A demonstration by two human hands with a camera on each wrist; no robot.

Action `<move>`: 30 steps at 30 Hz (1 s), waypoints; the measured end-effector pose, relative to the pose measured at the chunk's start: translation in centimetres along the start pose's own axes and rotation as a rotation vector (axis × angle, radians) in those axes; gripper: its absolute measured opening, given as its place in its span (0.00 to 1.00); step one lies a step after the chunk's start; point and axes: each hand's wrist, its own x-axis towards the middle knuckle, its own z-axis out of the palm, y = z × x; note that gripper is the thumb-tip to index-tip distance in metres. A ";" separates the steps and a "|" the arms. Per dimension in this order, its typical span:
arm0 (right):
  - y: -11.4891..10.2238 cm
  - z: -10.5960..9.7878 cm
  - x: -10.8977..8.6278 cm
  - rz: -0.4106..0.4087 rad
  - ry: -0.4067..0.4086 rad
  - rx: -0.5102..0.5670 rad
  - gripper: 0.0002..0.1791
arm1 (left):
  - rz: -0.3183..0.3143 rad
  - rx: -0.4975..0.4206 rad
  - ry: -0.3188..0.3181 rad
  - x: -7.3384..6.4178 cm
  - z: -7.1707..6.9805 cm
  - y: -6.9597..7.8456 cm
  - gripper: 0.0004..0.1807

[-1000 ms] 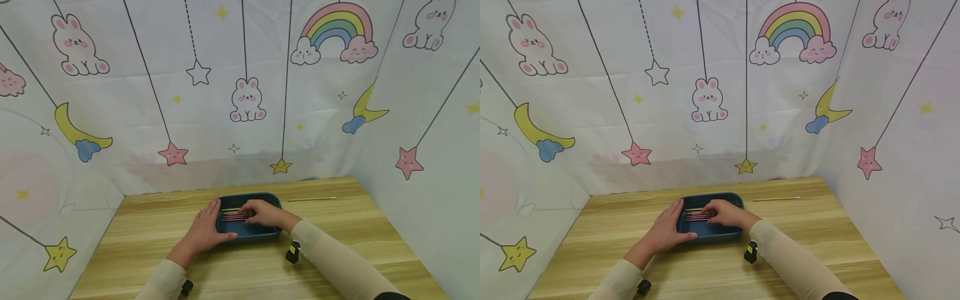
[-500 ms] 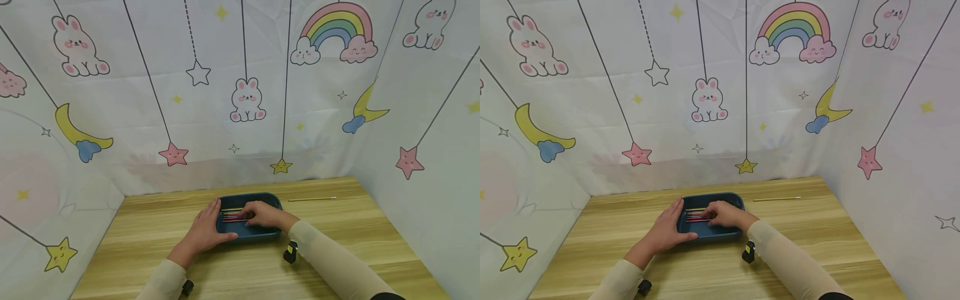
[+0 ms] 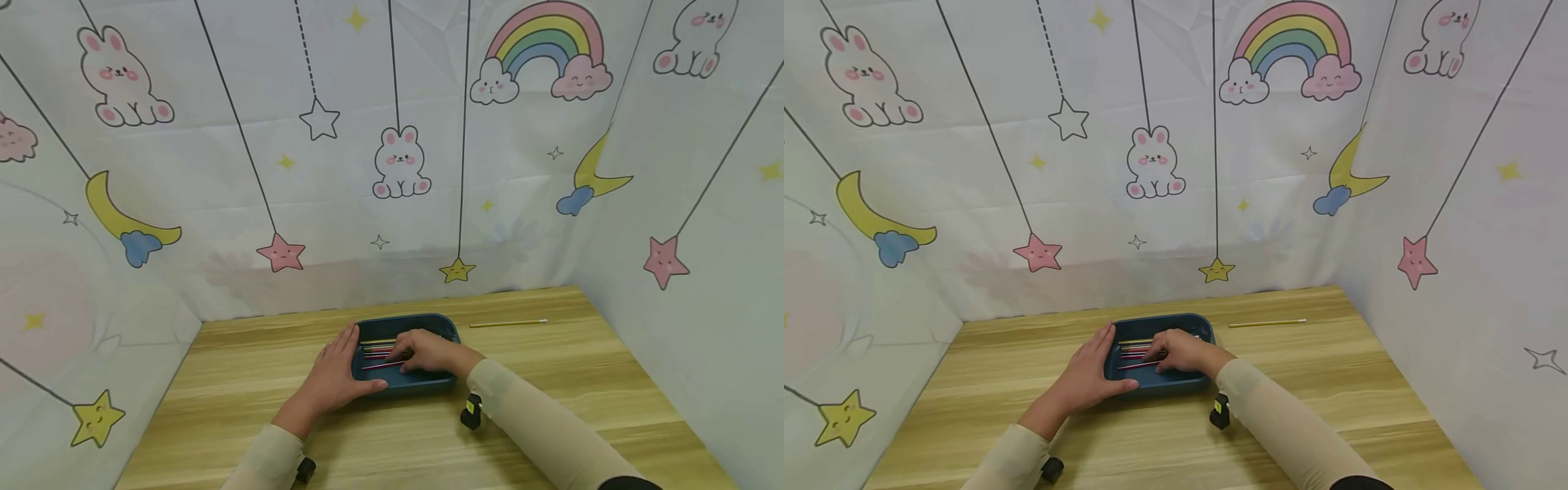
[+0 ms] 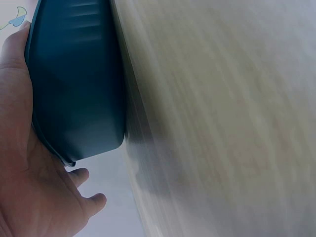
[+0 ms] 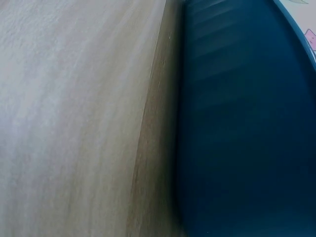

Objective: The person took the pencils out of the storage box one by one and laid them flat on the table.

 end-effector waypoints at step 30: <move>-0.5 0.1 -0.3 -0.013 0.066 -0.038 0.10 | -0.002 -0.022 -0.004 -0.2 -0.2 0.0 0.74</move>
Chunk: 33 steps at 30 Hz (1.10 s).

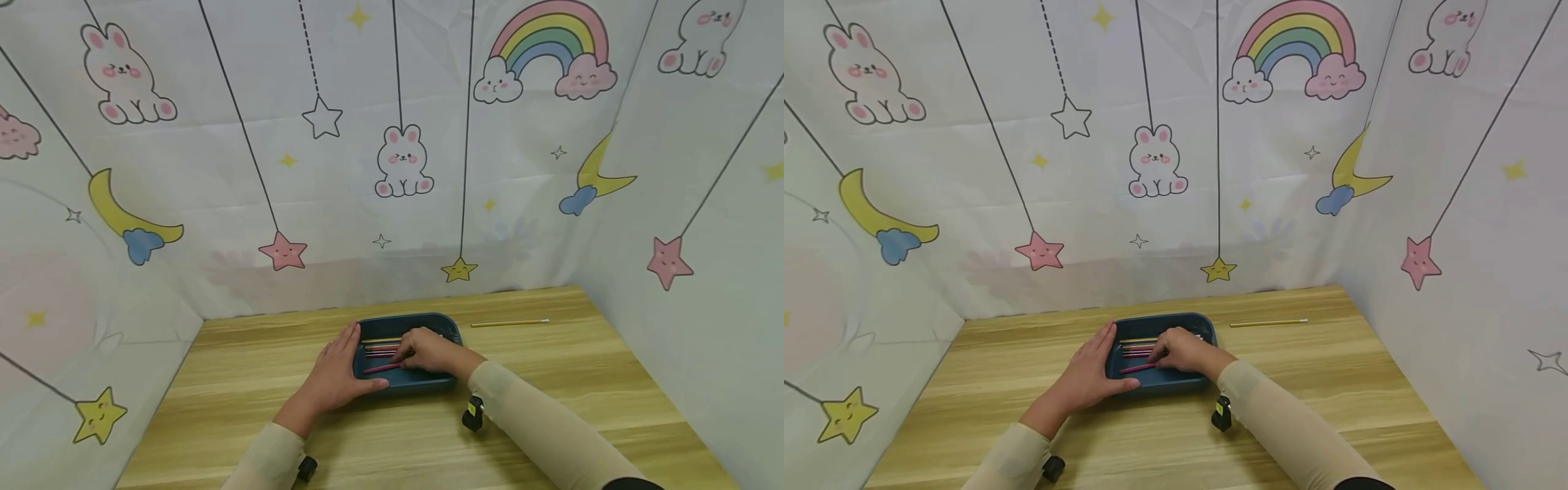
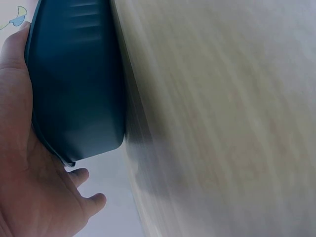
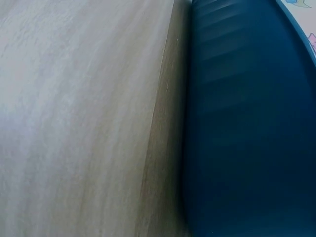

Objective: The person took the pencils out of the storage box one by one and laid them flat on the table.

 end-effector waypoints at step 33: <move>-1.3 -2.0 -0.9 0.028 0.141 0.139 0.11 | -0.017 0.010 0.003 0.1 0.1 0.2 0.74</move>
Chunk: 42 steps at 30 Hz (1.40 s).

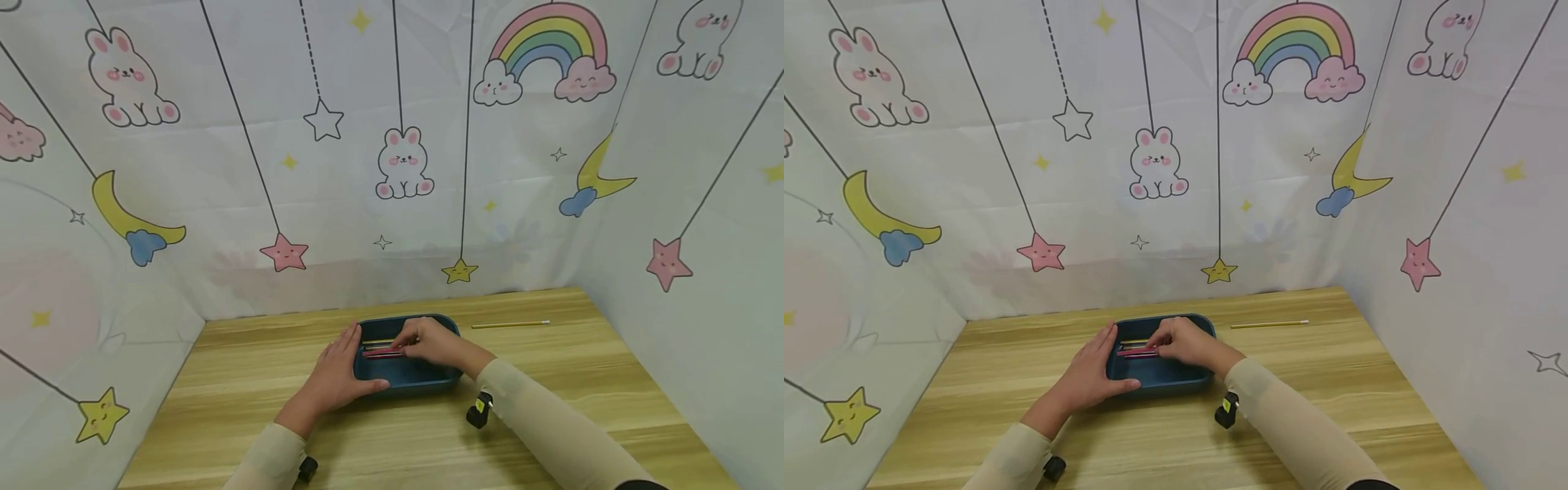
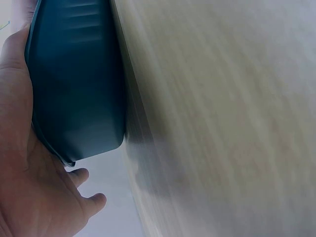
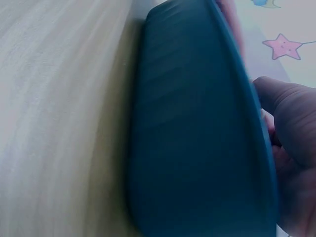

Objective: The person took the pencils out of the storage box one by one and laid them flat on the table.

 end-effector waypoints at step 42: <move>1.3 -9.7 -6.8 0.030 0.046 0.035 0.10 | 0.010 0.015 0.020 0.1 0.4 -0.4 0.76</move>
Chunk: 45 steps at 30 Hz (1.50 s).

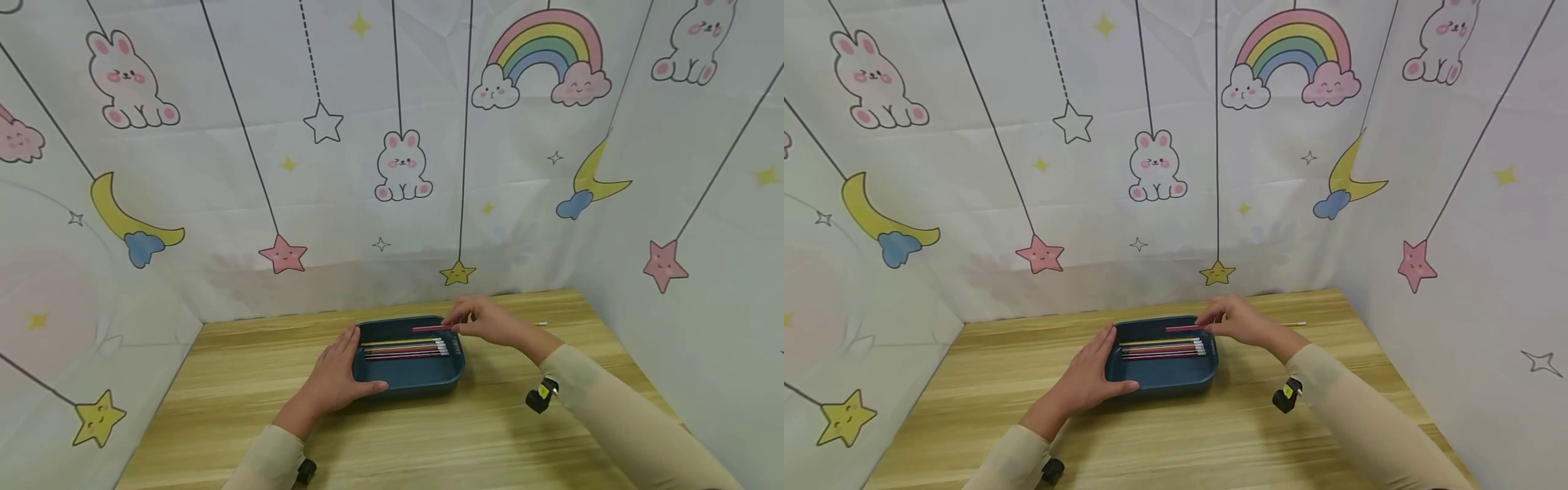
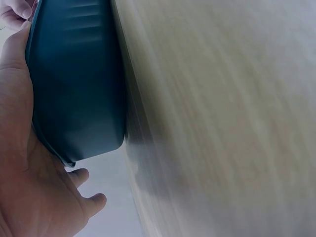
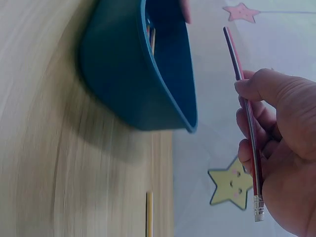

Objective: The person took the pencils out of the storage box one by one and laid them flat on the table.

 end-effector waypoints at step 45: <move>7.7 -5.8 -6.5 0.181 0.056 -0.085 0.11 | 0.007 -0.010 -0.005 -0.2 -0.2 0.0 0.75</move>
